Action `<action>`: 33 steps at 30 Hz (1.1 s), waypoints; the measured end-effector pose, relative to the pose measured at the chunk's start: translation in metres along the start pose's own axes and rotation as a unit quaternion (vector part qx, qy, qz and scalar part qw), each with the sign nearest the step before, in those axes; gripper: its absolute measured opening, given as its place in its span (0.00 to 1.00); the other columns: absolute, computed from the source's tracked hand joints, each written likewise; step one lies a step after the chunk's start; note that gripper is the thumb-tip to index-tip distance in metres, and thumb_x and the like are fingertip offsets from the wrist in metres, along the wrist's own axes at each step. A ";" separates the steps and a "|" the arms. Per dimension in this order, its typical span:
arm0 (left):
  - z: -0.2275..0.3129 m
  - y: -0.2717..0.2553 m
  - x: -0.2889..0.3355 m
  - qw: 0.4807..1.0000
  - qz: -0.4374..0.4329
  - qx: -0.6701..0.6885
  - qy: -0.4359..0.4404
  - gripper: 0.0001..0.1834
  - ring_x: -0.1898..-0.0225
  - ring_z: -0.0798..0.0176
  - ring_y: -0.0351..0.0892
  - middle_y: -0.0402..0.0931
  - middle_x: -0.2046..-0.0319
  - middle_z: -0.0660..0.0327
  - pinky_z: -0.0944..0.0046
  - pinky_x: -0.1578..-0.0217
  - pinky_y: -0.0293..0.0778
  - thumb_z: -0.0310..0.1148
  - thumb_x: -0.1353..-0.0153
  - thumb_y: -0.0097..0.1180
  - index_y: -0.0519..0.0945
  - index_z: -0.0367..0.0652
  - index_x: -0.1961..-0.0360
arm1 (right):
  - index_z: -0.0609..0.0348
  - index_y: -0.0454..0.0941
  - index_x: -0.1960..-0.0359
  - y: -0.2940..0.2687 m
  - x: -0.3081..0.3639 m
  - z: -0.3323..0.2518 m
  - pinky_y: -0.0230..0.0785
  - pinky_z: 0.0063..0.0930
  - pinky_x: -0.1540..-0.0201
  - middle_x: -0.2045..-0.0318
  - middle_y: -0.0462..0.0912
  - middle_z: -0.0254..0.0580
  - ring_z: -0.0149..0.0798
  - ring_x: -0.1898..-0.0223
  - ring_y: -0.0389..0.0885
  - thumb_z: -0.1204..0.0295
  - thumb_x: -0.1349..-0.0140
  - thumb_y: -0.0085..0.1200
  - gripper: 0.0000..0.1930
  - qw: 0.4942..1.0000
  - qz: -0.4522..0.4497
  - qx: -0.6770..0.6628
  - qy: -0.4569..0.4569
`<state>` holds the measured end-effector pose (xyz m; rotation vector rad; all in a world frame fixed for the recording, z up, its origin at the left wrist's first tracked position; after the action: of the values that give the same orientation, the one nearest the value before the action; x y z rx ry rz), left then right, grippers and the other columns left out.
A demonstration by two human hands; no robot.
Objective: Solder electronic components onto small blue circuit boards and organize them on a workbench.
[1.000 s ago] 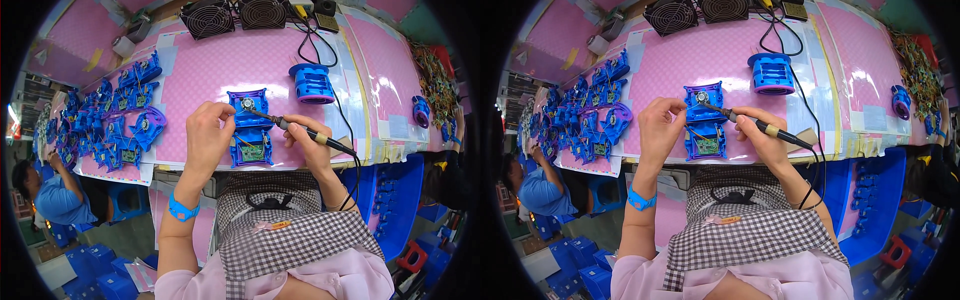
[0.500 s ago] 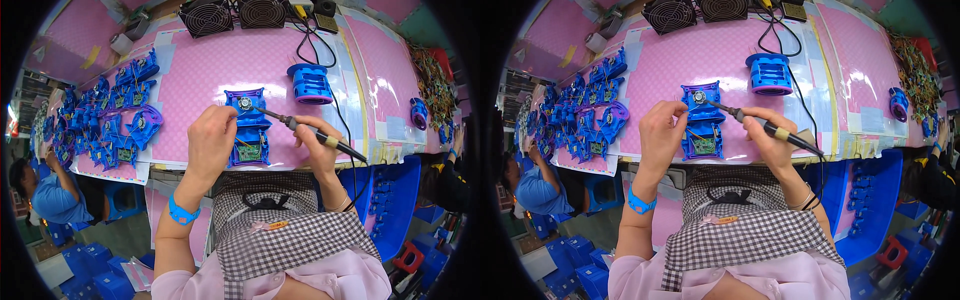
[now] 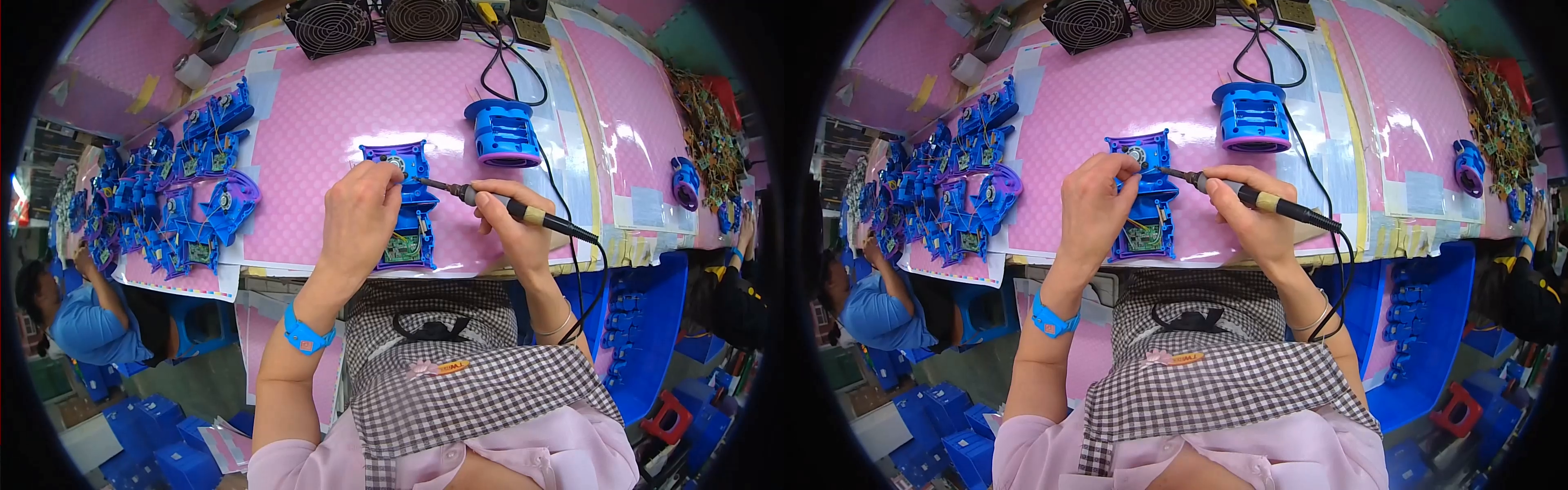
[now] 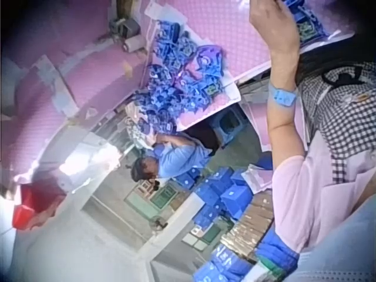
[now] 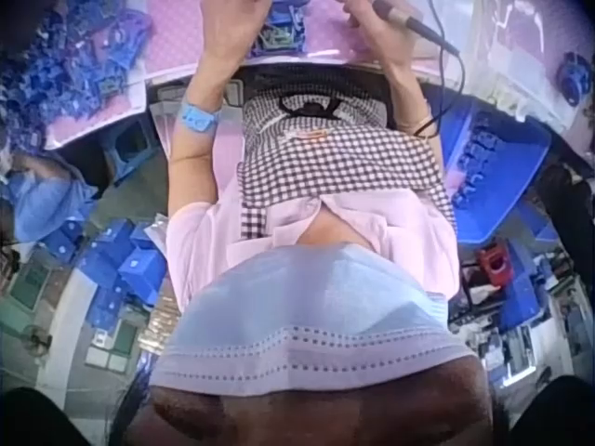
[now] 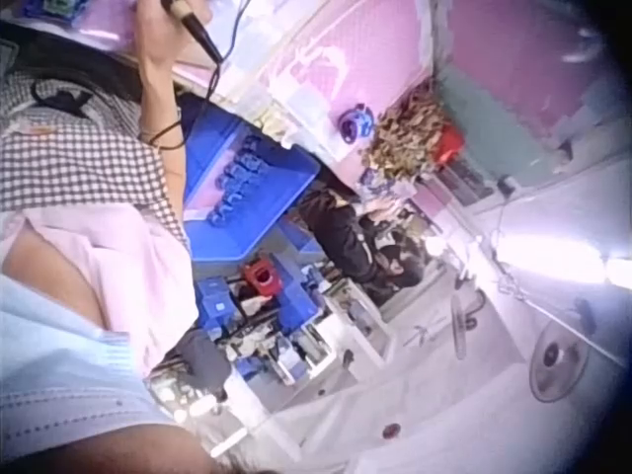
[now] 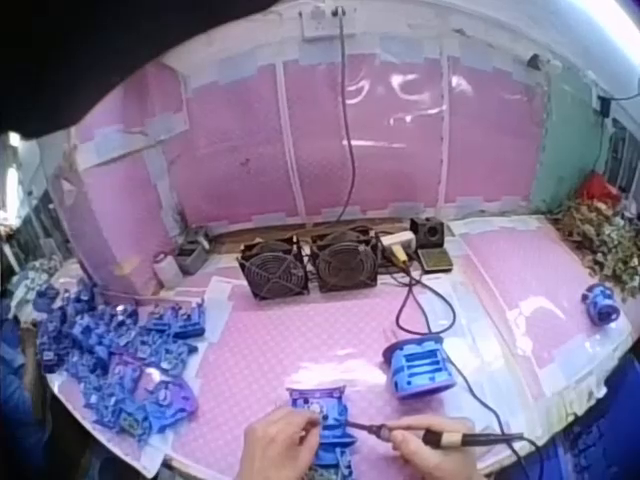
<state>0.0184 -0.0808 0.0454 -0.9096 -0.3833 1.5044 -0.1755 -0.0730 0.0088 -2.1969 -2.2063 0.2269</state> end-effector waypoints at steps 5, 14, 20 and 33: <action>-0.002 0.001 -0.001 1.000 0.001 0.005 -0.003 0.04 0.73 0.52 0.77 0.76 0.75 0.55 0.56 0.72 0.72 0.22 0.49 0.57 0.78 0.38 0.70 | 0.67 0.81 0.59 0.002 -0.001 -0.002 0.68 0.17 0.78 0.78 0.81 0.41 0.26 0.81 0.77 0.76 0.41 0.57 0.10 1.000 -0.004 -0.002 -0.012; -0.039 -0.055 0.020 0.986 0.137 0.028 -0.092 0.09 0.71 0.61 0.78 0.76 0.75 0.56 0.62 0.72 0.70 0.27 0.49 0.64 0.82 0.38 0.65 | 0.68 0.81 0.60 0.000 0.001 -0.005 0.68 0.17 0.77 0.76 0.81 0.41 0.27 0.80 0.76 0.76 0.41 0.56 0.10 0.999 -0.003 0.016 -0.031; -0.065 -0.038 0.027 0.984 0.129 0.021 -0.122 0.12 0.74 0.64 0.75 0.78 0.75 0.56 0.65 0.71 0.69 0.33 0.51 0.68 0.84 0.36 0.69 | 0.70 0.80 0.60 -0.004 0.000 -0.007 0.68 0.17 0.77 0.76 0.80 0.41 0.26 0.79 0.75 0.77 0.41 0.55 0.10 1.000 0.012 -0.016 -0.024; -0.057 -0.015 0.028 0.939 0.098 0.265 -0.195 0.08 0.83 0.82 0.61 0.79 0.74 0.66 0.77 0.83 0.57 0.27 0.46 0.64 0.82 0.33 0.66 | 0.68 0.81 0.60 0.001 0.002 -0.006 0.68 0.17 0.77 0.77 0.80 0.41 0.26 0.80 0.75 0.75 0.41 0.56 0.10 0.999 -0.004 0.011 -0.032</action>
<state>0.0721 -0.0671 0.0113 -0.2234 -0.1518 1.8544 -0.1736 -0.0700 0.0147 -2.2002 -2.2333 0.3238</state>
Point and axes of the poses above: each hand's wrist, its own x-axis away from the middle knuckle, its own y-axis out of the palm, z = x × y, the point moved 10 cm from there along -x, towards the middle knuckle
